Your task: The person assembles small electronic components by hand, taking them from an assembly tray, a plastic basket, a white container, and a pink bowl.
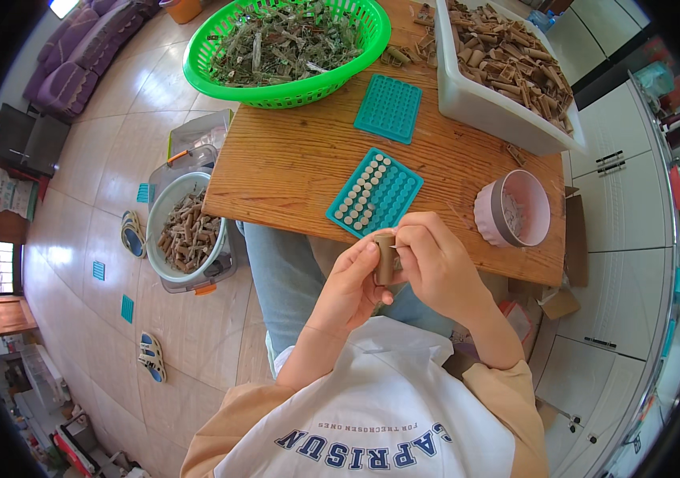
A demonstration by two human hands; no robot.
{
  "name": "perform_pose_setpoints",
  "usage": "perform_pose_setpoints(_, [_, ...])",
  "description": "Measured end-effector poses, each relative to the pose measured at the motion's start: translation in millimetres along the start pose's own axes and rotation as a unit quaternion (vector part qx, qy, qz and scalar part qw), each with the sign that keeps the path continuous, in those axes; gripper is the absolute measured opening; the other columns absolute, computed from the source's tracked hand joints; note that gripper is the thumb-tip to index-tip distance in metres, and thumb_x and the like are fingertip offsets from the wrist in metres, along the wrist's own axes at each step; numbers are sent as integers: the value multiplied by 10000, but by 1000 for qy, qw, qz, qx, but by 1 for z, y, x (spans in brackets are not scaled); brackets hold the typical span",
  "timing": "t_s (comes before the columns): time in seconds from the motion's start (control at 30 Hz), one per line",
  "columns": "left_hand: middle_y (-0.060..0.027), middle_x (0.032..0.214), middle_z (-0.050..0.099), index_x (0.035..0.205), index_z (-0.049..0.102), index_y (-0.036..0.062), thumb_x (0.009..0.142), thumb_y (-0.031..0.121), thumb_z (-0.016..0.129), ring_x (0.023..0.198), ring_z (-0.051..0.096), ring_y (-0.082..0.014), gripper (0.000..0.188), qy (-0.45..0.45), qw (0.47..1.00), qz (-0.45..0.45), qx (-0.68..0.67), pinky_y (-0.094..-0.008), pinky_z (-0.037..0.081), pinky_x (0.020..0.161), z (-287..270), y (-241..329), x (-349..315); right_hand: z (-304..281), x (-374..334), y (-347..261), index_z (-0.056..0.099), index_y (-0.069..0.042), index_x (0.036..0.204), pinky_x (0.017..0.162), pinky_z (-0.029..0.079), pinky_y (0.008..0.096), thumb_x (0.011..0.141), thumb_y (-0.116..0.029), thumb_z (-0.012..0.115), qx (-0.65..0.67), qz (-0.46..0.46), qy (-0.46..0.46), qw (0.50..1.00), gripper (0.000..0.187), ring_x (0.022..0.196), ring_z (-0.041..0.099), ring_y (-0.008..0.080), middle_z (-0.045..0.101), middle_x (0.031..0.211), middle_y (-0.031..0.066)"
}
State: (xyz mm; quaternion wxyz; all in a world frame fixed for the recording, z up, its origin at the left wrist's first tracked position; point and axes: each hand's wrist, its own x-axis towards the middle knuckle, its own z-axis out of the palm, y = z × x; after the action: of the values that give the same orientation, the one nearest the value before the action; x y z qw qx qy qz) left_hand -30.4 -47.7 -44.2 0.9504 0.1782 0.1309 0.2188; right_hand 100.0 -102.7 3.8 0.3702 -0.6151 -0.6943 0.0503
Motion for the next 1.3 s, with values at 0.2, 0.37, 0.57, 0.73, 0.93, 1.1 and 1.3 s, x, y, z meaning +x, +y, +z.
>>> perform_pose_setpoints(0.2, [-65,914,545,1157,397,-2,908,246,335,828,581,-132,357,-2,998,20,52,-182,482,493,-7,-2,2,8,2,6,449,-6,846,642,451,332,640,19,558,-12,-15,-20,1000,234,780,509,275,473,868,122])
perform_pose_setpoints(0.37, [-90,980,542,1153,411,5,889,245,391,855,578,-159,357,54,990,37,122,-198,504,529,2,10,-1,1,13,19,461,3,837,655,451,333,648,12,562,64,-19,-48,997,214,781,512,270,487,847,115])
perform_pose_setpoints(0.57, [-74,1024,532,1103,450,37,834,152,504,923,544,-131,298,243,856,353,289,-222,519,600,-59,87,-32,-78,73,90,566,-37,862,670,443,330,759,-94,540,-119,110,141,977,120,741,571,240,576,832,124])
perform_pose_setpoints(0.73, [-54,1017,539,1060,470,39,795,75,520,860,555,-148,272,470,601,473,441,-245,472,674,-188,169,-68,-135,73,215,546,-20,1027,737,438,352,749,-244,559,-338,237,182,892,357,826,566,297,580,916,155])
perform_pose_setpoints(0.93, [-155,1019,529,1033,478,-29,721,66,557,861,560,-253,336,608,351,227,675,-319,432,765,-316,212,-107,-126,84,226,589,-49,904,670,452,338,731,-242,577,-280,313,130,898,260,752,587,272,615,803,115])
perform_pose_setpoints(1.1, [-134,1045,527,1063,475,-10,767,81,530,855,560,-226,314,540,412,410,609,-297,455,711,-213,225,-43,-131,78,200,577,-22,919,673,444,290,753,-242,582,-238,301,265,885,276,767,591,204,618,826,104])
perform_pose_setpoints(1.3, [-80,845,601,942,553,18,800,102,545,727,570,-132,165,277,496,472,675,-251,456,620,-42,232,69,-118,45,122,534,22,1002,707,397,206,812,-168,543,147,188,315,918,269,785,499,84,552,853,37])
